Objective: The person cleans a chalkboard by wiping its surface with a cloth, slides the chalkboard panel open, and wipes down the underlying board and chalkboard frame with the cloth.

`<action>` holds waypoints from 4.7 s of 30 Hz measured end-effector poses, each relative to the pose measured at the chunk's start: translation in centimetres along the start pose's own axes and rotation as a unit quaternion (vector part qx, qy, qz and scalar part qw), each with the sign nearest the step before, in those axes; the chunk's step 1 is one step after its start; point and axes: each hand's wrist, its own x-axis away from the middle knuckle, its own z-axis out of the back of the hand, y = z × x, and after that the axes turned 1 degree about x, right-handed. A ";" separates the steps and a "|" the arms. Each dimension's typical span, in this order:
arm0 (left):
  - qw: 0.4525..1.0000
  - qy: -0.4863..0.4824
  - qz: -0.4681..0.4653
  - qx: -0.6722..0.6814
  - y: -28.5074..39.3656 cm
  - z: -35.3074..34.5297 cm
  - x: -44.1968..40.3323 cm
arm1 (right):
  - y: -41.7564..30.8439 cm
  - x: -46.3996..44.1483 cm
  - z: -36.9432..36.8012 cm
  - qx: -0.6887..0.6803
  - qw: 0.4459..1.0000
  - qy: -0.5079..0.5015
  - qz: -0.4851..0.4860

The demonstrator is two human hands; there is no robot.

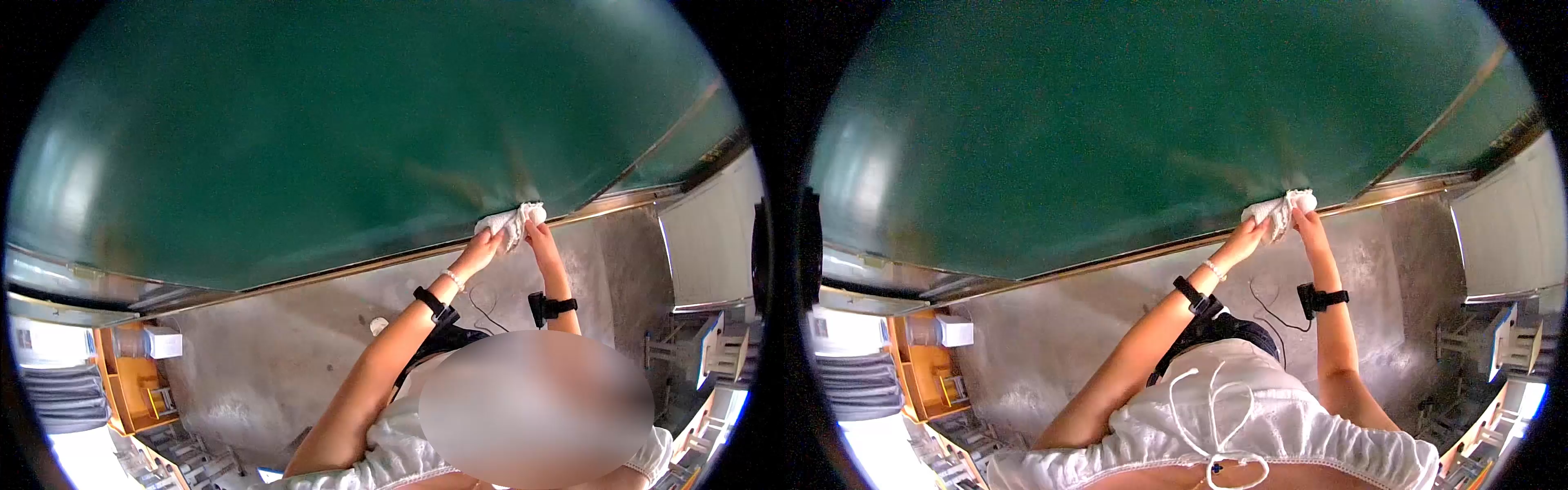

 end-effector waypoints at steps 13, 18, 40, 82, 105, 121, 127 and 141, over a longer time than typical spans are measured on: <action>0.979 0.144 0.129 -0.060 1.1 14.8 13.6 | 0.1 4.0 -17.0 0.098 0.952 -0.233 0.174; 0.967 0.181 0.131 -0.124 5.2 20.3 17.9 | -2.4 6.3 -23.4 0.131 0.921 -0.290 0.226; 0.802 0.538 -0.055 -0.252 15.2 45.8 33.0 | -11.0 19.1 -56.2 0.113 0.868 -0.229 0.426; 0.970 0.053 0.054 -0.230 -3.5 37.7 26.4 | 11.9 10.1 -39.3 0.107 0.985 -0.135 -0.016; 0.777 0.566 -0.187 -0.203 17.5 54.3 35.1 | -14.4 20.8 -63.0 -0.005 0.812 -0.307 0.497; 0.832 0.419 0.161 -0.327 -4.5 46.2 37.3 | 10.7 13.9 -58.1 0.173 0.853 -0.384 0.307; 0.817 0.471 -0.028 -0.332 6.0 46.5 34.2 | 0.9 15.6 -55.4 0.165 0.871 -0.399 0.235; 0.676 0.584 -0.265 -0.363 27.6 50.3 30.9 | -18.4 21.2 -61.2 -0.124 0.833 -0.335 0.423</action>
